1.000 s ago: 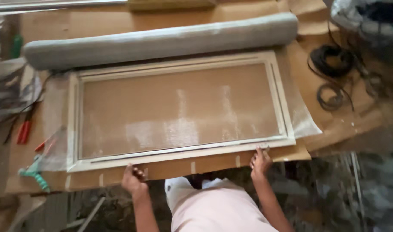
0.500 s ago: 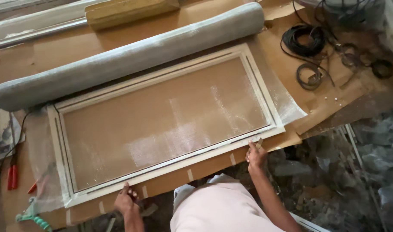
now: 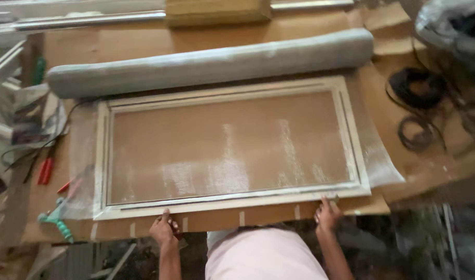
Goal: The person fits a roll of mesh over a white window frame on the workbench and presses a black rubber spline cord into the frame groove using a green spline roller, working along the edges. They cut and handle the spline by hand and unroll the mesh across the frame as they secure it.
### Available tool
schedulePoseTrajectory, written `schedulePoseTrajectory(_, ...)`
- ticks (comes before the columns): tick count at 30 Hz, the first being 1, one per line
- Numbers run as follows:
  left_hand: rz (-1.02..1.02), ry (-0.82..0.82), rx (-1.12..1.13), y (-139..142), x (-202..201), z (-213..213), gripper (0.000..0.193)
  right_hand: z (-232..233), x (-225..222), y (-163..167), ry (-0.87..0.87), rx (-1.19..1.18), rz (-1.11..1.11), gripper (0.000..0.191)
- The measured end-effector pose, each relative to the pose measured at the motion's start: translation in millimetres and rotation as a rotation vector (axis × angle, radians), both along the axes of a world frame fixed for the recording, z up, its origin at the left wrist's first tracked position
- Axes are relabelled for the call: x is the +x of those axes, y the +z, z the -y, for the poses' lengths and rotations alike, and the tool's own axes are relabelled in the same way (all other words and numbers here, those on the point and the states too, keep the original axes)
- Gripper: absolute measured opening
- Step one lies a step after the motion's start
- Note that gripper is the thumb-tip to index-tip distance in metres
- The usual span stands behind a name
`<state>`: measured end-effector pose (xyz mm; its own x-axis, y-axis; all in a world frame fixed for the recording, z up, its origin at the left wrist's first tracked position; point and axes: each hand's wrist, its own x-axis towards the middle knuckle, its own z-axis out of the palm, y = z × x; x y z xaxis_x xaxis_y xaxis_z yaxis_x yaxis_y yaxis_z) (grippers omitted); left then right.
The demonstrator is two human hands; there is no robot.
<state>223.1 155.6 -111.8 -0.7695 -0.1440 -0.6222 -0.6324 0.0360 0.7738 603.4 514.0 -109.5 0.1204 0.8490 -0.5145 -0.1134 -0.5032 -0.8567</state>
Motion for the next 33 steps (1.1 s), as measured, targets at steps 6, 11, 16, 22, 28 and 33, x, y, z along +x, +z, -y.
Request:
schedulePoseTrajectory(6, 0.094, -0.136, -0.047, 9.2, -14.9, 7.6, 0.029, 6.3, -6.6, 16.6, -0.127, 0.073, -0.071, 0.027)
schedulePoseTrajectory(11, 0.054, -0.87, -0.418, 44.8, -50.5, 43.2, 0.047, -16.6, -9.6, 35.3, -0.344, 0.365, 0.064, 0.018)
schedulePoseTrajectory(16, -0.208, -1.219, -0.676, 93.4, -131.0, 34.2, 0.044, -68.5, -50.5, 73.5, -0.389, 0.63, 0.141, 0.022)
schedulePoseTrajectory(22, -0.755, -0.862, -0.562, 127.4, -277.5, -40.0, 0.042, -52.1, -163.1, 132.1, -0.054, 0.872, -0.174, 0.041)
schedulePoseTrajectory(28, -0.848, -0.565, -0.616, 128.0, -396.2, -88.0, 0.032, 43.8, -276.2, 137.6, 0.252, 0.629, -0.302, 0.046)
schedulePoseTrajectory(33, -1.09, -0.562, -0.839, 119.4, -448.9, -122.2, 0.038, 112.6, -325.4, 105.6, 0.355, 0.094, -0.222, 0.031)
